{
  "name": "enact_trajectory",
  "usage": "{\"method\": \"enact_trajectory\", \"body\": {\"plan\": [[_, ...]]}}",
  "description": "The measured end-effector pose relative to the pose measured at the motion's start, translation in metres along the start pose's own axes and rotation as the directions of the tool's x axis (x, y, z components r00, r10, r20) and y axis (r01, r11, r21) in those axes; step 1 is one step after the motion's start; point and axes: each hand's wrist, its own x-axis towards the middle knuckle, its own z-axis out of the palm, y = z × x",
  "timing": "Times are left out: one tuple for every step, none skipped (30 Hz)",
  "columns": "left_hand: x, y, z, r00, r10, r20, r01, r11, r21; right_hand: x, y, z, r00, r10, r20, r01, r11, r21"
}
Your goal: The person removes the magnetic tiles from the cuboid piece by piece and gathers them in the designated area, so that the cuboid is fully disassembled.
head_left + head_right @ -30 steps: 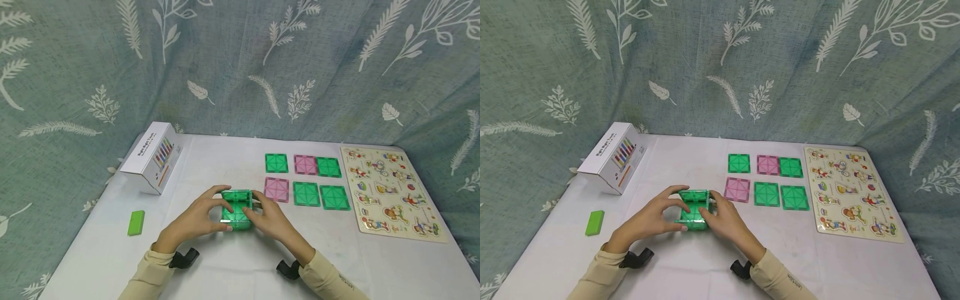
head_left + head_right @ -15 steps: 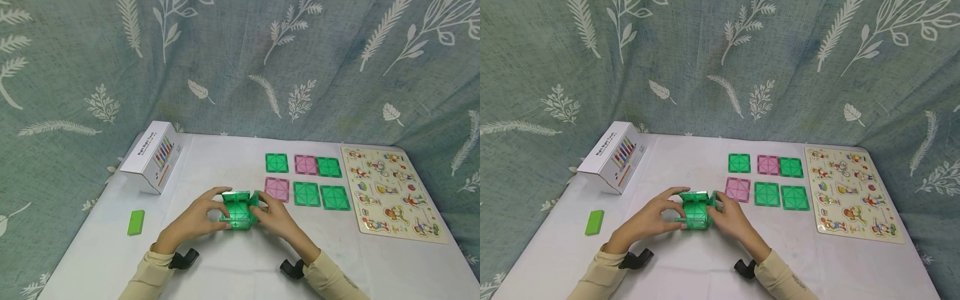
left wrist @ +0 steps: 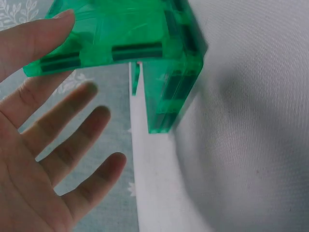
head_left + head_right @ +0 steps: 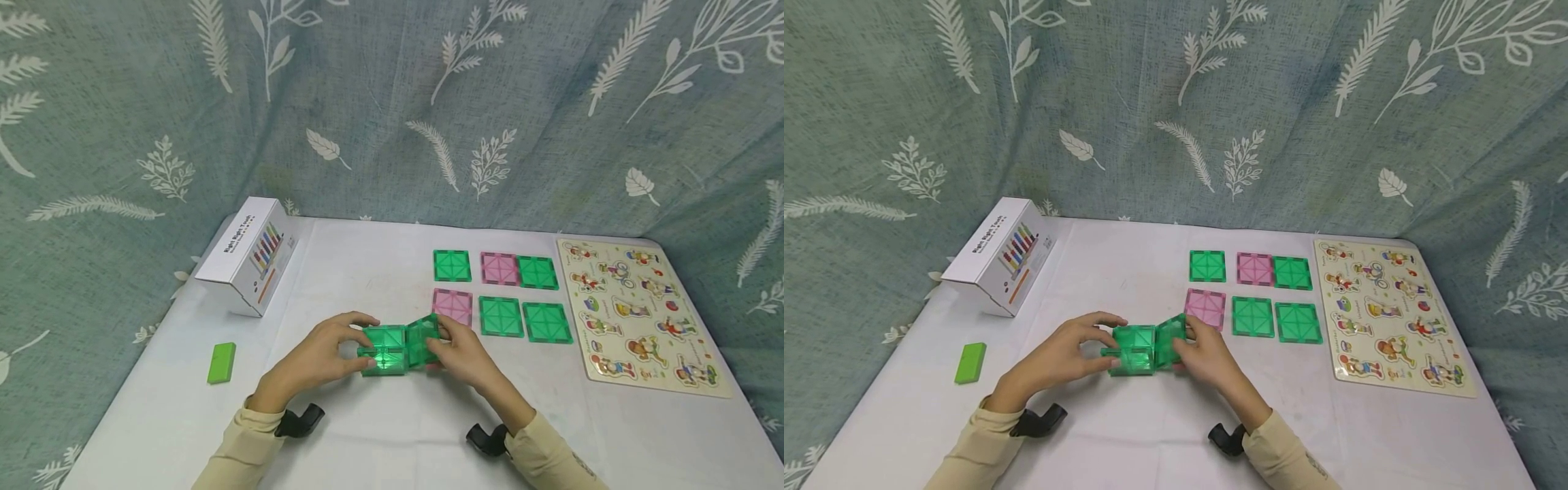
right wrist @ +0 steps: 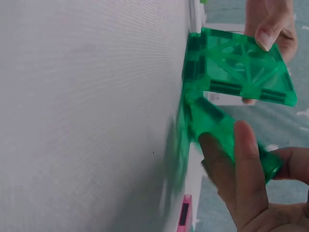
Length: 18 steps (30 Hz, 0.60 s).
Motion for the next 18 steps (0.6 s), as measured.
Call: {"method": "enact_trajectory", "body": {"plan": [[-0.0001,0.0,-0.0003,1.0,0.0,0.004,0.0,1.0,-0.002,-0.0001,0.0006,-0.0004,1.0,0.003,-0.006,-0.003,1.0,-0.002],[-0.0001,-0.0001,-0.0005,1.0,0.001,0.006,-0.001,1.0,-0.003,-0.0003,0.001,-0.0006,1.0,0.01,-0.013,-0.01,1.0,-0.003],[-0.0001,-0.0001,-0.0006,1.0,0.003,0.008,-0.003,1.0,-0.005,-0.0006,0.0013,-0.0008,1.0,0.017,-0.02,-0.017,1.0,-0.004],[-0.0002,-0.0002,-0.0007,1.0,0.004,0.01,-0.004,1.0,-0.006,-0.0008,0.0018,-0.001,0.999,0.023,-0.024,-0.023,1.0,-0.003],[-0.0003,-0.0004,-0.0007,1.0,0.005,0.011,-0.005,1.0,-0.008,-0.001,0.0022,-0.0011,0.999,0.028,-0.027,-0.028,1.0,0.0],[-0.0004,-0.0004,-0.0008,1.0,0.005,0.012,-0.004,1.0,-0.004,-0.0012,0.0027,-0.0013,0.999,0.032,-0.031,-0.032,0.999,-0.002],[-0.0005,-0.0005,-0.0008,1.0,0.005,0.013,-0.005,1.0,0.0,-0.0014,0.0033,-0.0016,0.999,0.035,-0.031,-0.035,0.999,0.003],[-0.0006,-0.0006,-0.0008,1.0,0.007,0.014,-0.007,1.0,0.004,-0.0017,0.004,-0.0021,0.999,0.038,-0.029,-0.037,0.999,0.008],[-0.0007,-0.0005,-0.0008,1.0,0.008,0.016,-0.008,1.0,0.007,-0.0021,0.0046,-0.0026,0.999,0.037,-0.028,-0.037,0.999,0.009],[-0.0007,-0.0005,-0.0009,1.0,0.009,0.016,-0.01,1.0,0.01,-0.0025,0.0051,-0.003,0.999,0.036,-0.029,-0.036,0.999,0.013],[-0.0005,-0.0005,-0.0009,1.0,0.01,0.017,-0.01,1.0,0.014,-0.0027,0.0056,-0.0035,0.999,0.034,-0.032,-0.034,0.999,0.016],[-0.0004,-0.0002,-0.001,1.0,0.011,0.02,-0.011,1.0,0.014,-0.0031,0.0059,-0.0039,0.999,0.033,-0.037,-0.033,0.999,0.018],[-0.0003,0.0001,-0.0012,1.0,0.012,0.024,-0.012,1.0,0.012,-0.0034,0.0061,-0.0044,0.998,0.033,-0.045,-0.032,0.999,0.019],[0.0001,0.0004,-0.0013,0.999,0.014,0.029,-0.014,1.0,0.012,-0.0037,0.0062,-0.0048,0.998,0.032,-0.055,-0.031,0.999,0.016],[0.0003,0.0008,-0.0015,0.999,0.015,0.034,-0.015,1.0,0.011,-0.0039,0.0061,-0.0053,0.997,0.033,-0.067,-0.032,0.999,0.014],[0.0006,0.0013,-0.0017,0.999,0.014,0.039,-0.014,1.0,0.011,-0.004,0.006,-0.0058,0.996,0.033,-0.078,-0.032,0.999,0.014],[0.0008,0.0018,-0.0018,0.999,0.014,0.044,-0.015,1.0,0.013,-0.004,0.006,-0.0065,0.996,0.035,-0.087,-0.034,0.999,0.013],[0.0009,0.0024,-0.0021,0.999,0.013,0.049,-0.014,1.0,0.014,-0.0041,0.0058,-0.0072,0.995,0.036,-0.095,-0.035,0.999,0.015]]}}
